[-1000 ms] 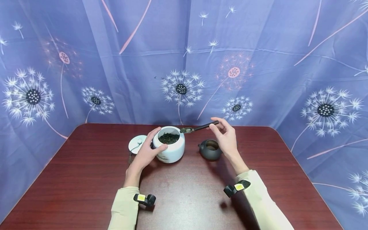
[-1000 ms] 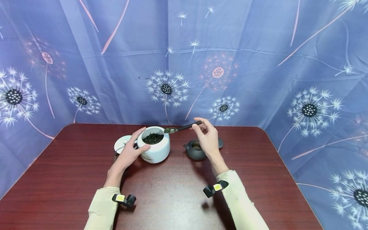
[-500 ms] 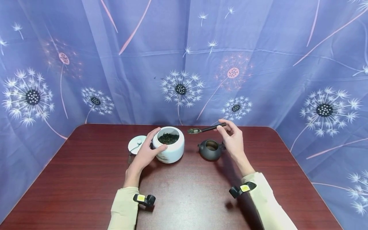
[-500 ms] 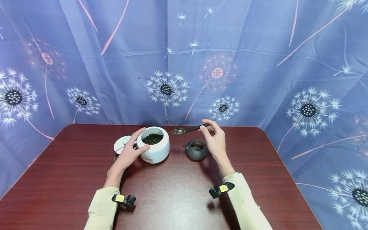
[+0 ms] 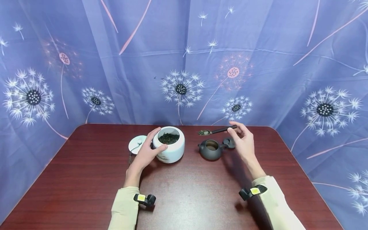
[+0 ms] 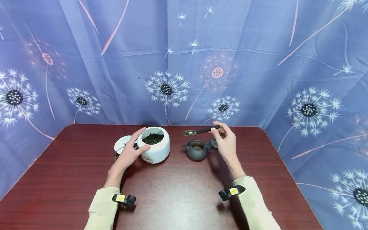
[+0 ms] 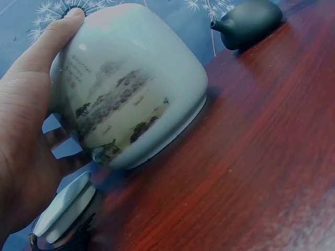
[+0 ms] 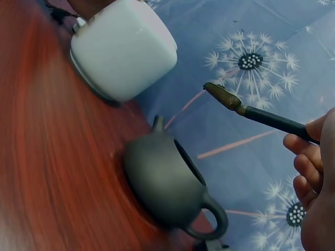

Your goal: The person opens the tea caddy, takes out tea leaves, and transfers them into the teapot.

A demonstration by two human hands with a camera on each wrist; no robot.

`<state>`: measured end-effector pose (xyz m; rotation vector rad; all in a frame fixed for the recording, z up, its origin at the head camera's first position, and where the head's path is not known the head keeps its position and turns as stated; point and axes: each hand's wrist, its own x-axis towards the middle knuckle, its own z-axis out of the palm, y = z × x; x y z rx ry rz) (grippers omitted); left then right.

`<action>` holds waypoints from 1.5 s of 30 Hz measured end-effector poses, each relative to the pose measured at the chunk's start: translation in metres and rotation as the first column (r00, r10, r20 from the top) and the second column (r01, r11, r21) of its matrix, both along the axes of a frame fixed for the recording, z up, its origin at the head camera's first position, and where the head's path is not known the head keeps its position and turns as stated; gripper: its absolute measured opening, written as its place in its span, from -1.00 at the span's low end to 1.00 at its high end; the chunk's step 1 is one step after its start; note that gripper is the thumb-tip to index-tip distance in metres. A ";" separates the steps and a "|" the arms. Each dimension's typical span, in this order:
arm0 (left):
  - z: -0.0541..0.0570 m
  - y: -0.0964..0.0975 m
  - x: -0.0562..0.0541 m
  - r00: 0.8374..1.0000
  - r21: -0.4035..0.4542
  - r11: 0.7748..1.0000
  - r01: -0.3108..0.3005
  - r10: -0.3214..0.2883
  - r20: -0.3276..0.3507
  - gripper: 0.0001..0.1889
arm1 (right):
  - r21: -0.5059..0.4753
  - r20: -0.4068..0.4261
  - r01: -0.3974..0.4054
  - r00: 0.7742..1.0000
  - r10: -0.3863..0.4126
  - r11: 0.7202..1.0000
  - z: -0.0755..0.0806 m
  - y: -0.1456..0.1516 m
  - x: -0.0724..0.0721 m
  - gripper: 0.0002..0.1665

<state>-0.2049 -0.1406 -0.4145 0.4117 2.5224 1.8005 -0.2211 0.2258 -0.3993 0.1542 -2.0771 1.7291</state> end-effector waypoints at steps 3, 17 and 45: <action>0.001 0.000 0.001 1.000 0.001 1.000 -0.002 0.002 0.001 -0.19 | 0.020 0.002 0.015 1.000 -0.016 1.000 -0.004 0.008 -0.001 -0.63; -0.001 0.002 0.000 1.000 0.008 1.000 -0.002 0.002 -0.006 -0.19 | 0.079 0.004 0.050 0.999 -0.050 0.996 0.010 0.019 0.026 -0.61; -0.039 -0.005 -0.024 0.999 0.005 1.000 -0.022 0.022 -0.036 -0.17 | 0.404 -0.134 0.170 0.983 -0.126 0.899 -0.021 0.040 0.013 -0.60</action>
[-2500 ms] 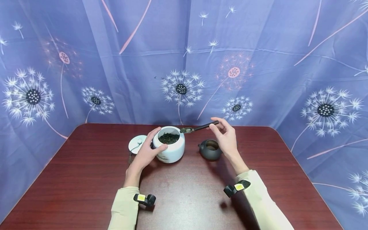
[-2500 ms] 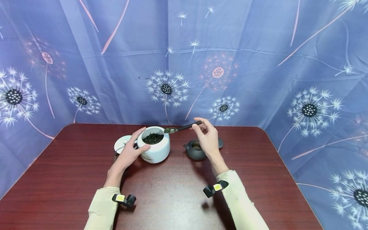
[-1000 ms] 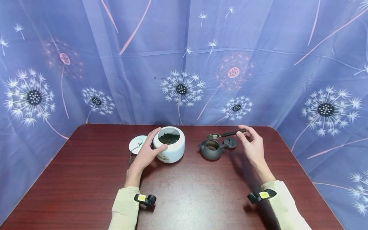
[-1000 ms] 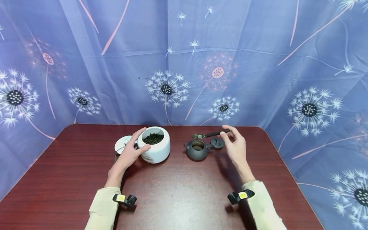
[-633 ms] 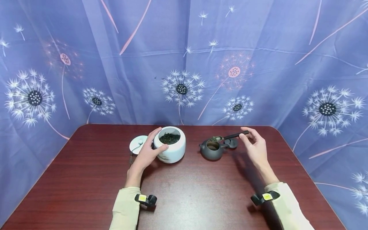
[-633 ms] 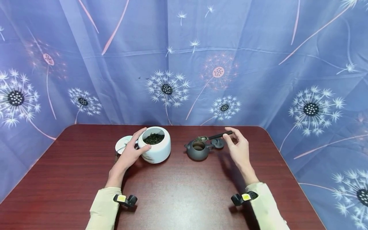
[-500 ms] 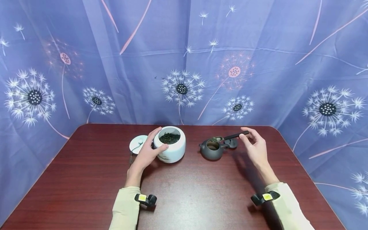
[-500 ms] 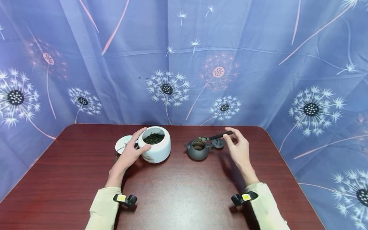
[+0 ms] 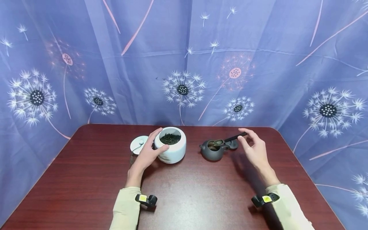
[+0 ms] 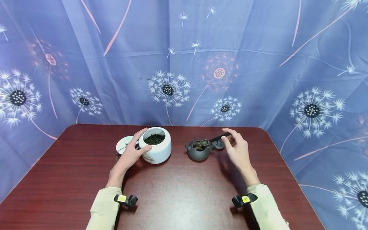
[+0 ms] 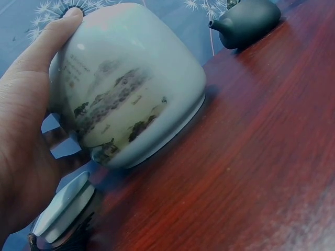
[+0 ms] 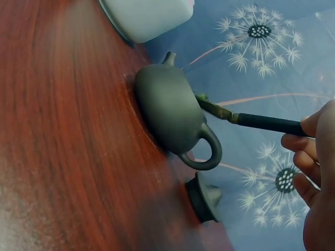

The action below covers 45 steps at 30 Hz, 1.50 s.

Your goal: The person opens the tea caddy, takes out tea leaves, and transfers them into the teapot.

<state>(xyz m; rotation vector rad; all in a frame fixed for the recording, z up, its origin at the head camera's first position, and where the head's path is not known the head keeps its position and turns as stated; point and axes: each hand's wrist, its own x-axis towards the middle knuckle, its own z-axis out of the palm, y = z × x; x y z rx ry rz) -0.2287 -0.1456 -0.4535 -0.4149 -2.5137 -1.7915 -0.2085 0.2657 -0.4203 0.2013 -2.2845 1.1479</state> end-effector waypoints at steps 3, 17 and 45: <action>-0.001 0.000 0.000 1.000 0.000 1.000 -0.006 0.006 -0.006 -0.17 | 0.068 -0.078 -0.027 0.996 0.033 0.997 0.003 -0.002 -0.001 -0.60; 0.000 0.000 0.001 1.000 -0.002 1.000 -0.008 0.008 -0.005 -0.15 | 0.110 -0.238 -0.073 0.966 0.098 0.991 0.026 -0.023 0.002 -0.58; 0.002 0.000 0.002 1.000 0.001 1.000 -0.005 0.005 0.005 -0.16 | -0.051 -0.269 -0.224 0.942 0.203 0.973 0.072 -0.087 0.007 -0.63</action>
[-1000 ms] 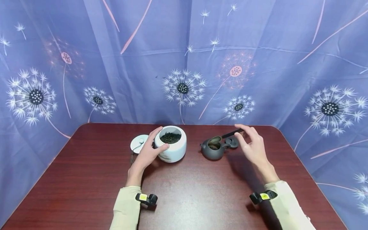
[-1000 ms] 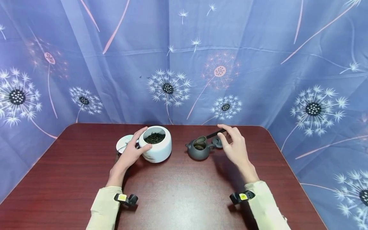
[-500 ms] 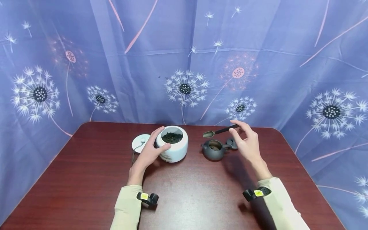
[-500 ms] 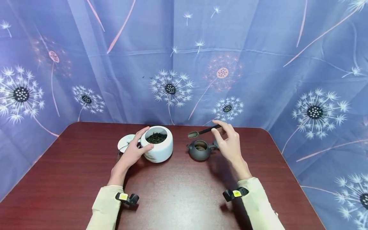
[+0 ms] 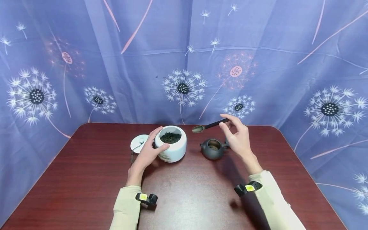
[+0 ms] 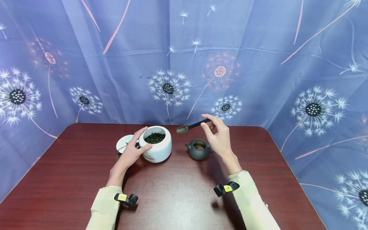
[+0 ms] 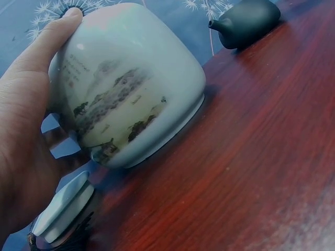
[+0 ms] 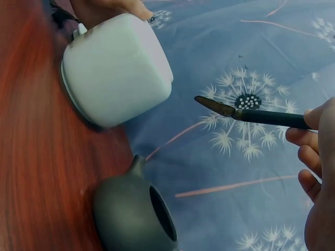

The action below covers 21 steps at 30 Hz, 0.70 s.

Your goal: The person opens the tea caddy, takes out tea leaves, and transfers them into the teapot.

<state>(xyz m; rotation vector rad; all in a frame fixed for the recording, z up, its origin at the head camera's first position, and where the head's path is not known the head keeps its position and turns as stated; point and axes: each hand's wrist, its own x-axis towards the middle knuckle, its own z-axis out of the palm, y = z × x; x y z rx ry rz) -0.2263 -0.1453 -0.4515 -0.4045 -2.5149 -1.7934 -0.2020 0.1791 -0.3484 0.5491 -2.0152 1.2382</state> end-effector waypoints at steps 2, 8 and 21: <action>0.000 0.000 0.000 1.000 -0.001 1.000 0.002 -0.002 -0.002 -0.16 | -0.006 -0.008 -0.009 1.000 0.009 1.000 0.001 -0.003 -0.001 -0.64; 0.000 -0.001 0.001 1.000 0.002 1.000 0.007 -0.007 0.002 -0.17 | -0.022 -0.023 -0.027 0.999 0.026 0.999 0.004 -0.013 -0.004 -0.65; 0.019 0.003 0.010 1.000 0.010 1.000 0.019 -0.019 0.025 -0.16 | -0.016 -0.015 -0.049 0.999 0.049 0.999 0.008 -0.030 -0.007 -0.67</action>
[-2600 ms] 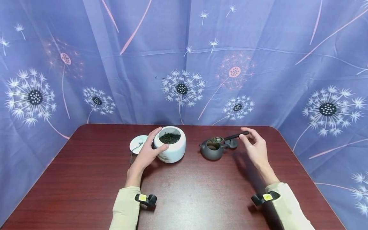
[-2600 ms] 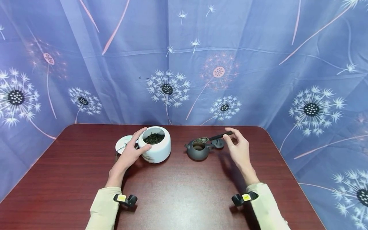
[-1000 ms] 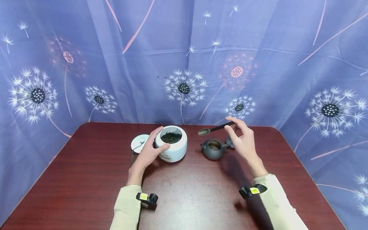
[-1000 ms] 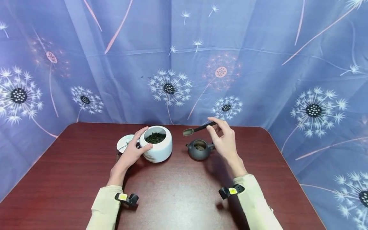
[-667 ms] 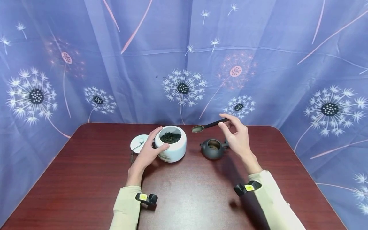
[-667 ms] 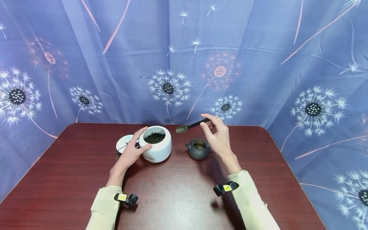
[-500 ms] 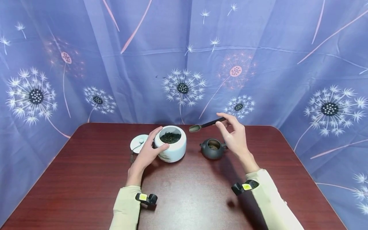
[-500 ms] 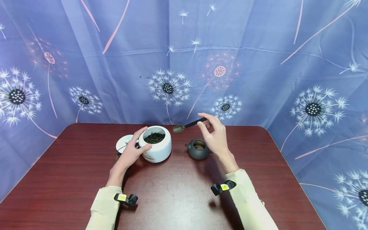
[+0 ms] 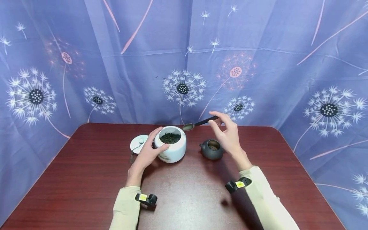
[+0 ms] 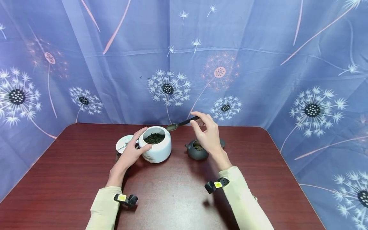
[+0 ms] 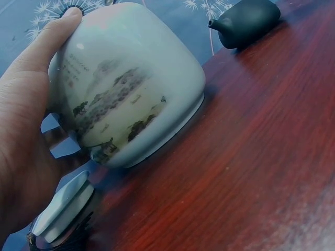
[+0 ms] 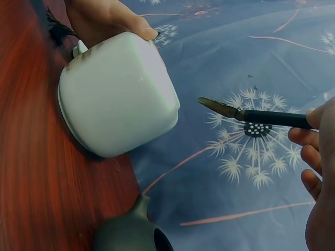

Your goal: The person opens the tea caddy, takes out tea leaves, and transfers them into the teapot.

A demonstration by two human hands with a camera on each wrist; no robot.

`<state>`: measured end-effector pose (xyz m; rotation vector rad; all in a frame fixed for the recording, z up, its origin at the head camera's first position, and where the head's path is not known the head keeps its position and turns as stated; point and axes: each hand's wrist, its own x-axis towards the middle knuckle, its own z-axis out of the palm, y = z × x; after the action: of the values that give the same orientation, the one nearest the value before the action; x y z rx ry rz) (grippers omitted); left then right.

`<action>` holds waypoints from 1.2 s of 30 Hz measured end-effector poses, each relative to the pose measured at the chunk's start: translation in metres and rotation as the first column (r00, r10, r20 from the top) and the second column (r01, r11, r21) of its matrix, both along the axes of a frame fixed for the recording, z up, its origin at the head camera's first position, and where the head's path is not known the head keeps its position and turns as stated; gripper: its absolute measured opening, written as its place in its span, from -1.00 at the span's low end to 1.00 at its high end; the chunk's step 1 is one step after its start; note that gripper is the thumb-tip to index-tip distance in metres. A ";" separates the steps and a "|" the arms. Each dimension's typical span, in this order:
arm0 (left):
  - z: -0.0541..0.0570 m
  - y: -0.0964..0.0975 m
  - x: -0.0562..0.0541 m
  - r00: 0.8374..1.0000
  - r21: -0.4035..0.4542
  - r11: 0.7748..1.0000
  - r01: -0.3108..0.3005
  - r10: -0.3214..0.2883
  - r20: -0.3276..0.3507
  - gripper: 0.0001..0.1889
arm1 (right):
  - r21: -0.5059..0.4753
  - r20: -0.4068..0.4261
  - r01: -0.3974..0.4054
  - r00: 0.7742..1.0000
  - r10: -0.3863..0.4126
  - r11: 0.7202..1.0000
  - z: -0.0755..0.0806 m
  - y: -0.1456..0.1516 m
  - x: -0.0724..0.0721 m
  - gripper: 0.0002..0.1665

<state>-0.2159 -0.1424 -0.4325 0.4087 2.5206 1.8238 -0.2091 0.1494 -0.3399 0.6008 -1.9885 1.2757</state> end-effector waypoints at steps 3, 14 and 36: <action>-0.013 -0.002 -0.008 1.000 0.004 1.000 -0.005 0.005 -0.010 -0.16 | 0.012 0.002 0.011 1.000 -0.011 1.000 0.000 -0.005 -0.001 -0.68; -0.017 -0.001 -0.010 1.000 -0.001 1.000 -0.009 0.009 -0.016 -0.15 | 0.035 0.003 -0.002 1.000 0.002 0.999 0.001 -0.018 -0.005 -0.70; -0.022 -0.003 -0.012 0.999 0.016 1.000 -0.004 0.005 -0.036 -0.19 | 0.168 -0.003 -0.081 0.997 0.083 0.982 -0.034 -0.035 -0.034 -0.69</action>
<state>-0.2276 -0.1454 -0.4541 0.4401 2.5336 1.8562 -0.2430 0.1149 -0.3734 0.7758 -2.0962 1.1580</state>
